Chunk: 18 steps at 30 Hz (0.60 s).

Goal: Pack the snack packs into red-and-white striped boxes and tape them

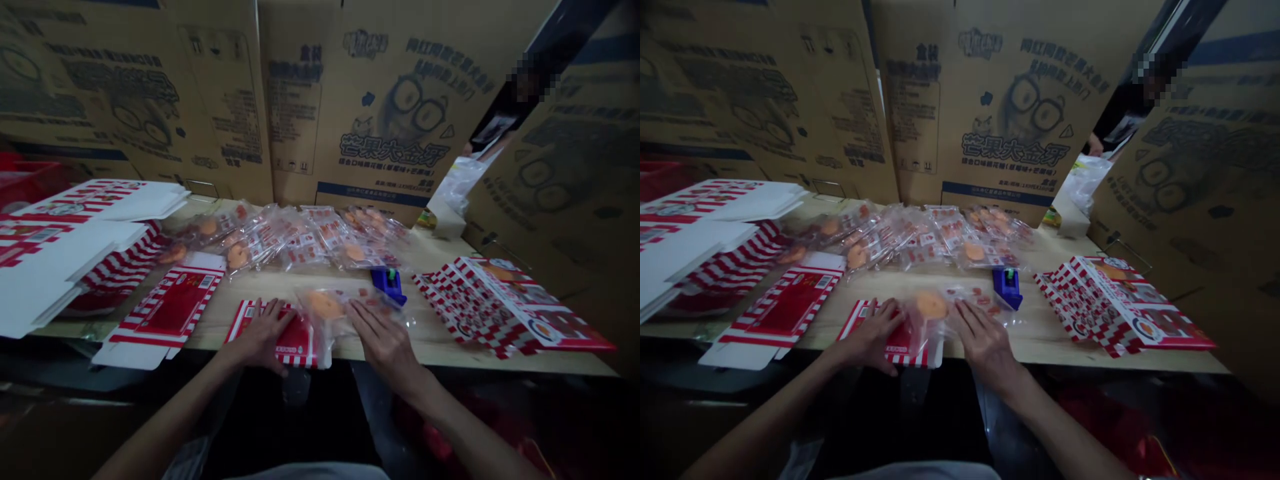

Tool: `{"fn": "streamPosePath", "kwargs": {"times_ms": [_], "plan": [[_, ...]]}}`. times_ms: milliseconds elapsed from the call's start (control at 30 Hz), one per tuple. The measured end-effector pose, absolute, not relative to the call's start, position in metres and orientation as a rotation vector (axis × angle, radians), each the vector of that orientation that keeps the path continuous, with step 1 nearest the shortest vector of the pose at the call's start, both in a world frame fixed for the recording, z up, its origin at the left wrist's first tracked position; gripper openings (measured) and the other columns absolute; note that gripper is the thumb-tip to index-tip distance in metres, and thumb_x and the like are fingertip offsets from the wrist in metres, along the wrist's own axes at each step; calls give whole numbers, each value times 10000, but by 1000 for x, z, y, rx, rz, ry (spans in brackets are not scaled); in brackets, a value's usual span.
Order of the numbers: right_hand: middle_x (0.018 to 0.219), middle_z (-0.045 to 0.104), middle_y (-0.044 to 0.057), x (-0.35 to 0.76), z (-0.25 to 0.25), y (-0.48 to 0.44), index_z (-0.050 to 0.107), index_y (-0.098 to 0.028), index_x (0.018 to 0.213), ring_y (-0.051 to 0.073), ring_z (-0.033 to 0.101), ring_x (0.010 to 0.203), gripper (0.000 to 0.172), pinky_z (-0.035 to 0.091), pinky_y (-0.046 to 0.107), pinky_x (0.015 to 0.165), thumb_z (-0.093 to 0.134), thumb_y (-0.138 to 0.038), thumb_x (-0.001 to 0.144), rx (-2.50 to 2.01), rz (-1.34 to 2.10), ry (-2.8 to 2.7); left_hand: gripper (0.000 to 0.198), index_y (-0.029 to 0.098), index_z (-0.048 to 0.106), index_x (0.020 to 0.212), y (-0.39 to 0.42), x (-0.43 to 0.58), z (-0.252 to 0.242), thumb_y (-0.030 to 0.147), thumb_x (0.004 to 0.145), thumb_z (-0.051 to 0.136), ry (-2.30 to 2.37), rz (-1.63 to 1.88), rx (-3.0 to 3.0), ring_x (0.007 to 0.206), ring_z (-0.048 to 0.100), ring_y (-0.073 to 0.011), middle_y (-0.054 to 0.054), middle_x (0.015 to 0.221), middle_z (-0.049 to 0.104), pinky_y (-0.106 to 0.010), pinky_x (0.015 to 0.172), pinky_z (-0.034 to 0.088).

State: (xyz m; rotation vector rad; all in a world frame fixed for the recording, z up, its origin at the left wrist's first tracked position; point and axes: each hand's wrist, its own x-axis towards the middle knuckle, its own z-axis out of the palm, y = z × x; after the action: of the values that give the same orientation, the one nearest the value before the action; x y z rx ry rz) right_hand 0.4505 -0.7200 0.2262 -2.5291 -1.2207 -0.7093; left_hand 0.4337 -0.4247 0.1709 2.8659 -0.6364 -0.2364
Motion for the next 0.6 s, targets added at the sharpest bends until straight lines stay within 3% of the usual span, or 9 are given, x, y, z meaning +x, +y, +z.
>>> {"fn": "streamPosePath", "kwargs": {"times_ms": [133, 300, 467, 600], "plan": [[1361, 550, 113, 415, 183, -734, 449, -160, 1408, 250, 542, 1231, 648, 499, 390, 989, 361, 29, 794, -2739, -607, -1056, 1240, 170, 295, 1458, -415, 424, 170, 573, 415, 829, -614, -142, 2868, 1323, 329, -425, -224, 1391, 388, -598, 1120, 151], [1382, 528, 119, 414, 140, -728, 556, -172, 1314, 306, 510, 1251, 608, 502, 437, 960, 427, 39, 759, -2961, -346, -785, 1212, 158, 308, 1454, -414, 409, 172, 538, 429, 831, -553, -155, 2885, 1329, 295, -448, -233, 1445, 328, -569, 1105, 221], [1319, 593, 60, 421, 141, -715, 612, -205, 1250, 266, 516, 1244, 587, 465, 400, 1018, 426, 58, 759, -2809, -219, -781, 1146, 117, 366, 1421, -428, 402, 174, 541, 456, 815, -433, -114, 2956, 1293, 313, -468, -259, 1423, 353, -578, 1079, 241], [1174, 674, 65, 447, 158, -722, 682, -241, 1119, 239, 597, 1120, 363, 472, 372, 983, 490, -89, 852, -2576, -147, -827, 1110, 109, 418, 1392, -435, 403, 174, 569, 457, 801, -407, -36, 2982, 1215, 383, -441, -251, 1337, 419, -550, 1055, 275]]}}
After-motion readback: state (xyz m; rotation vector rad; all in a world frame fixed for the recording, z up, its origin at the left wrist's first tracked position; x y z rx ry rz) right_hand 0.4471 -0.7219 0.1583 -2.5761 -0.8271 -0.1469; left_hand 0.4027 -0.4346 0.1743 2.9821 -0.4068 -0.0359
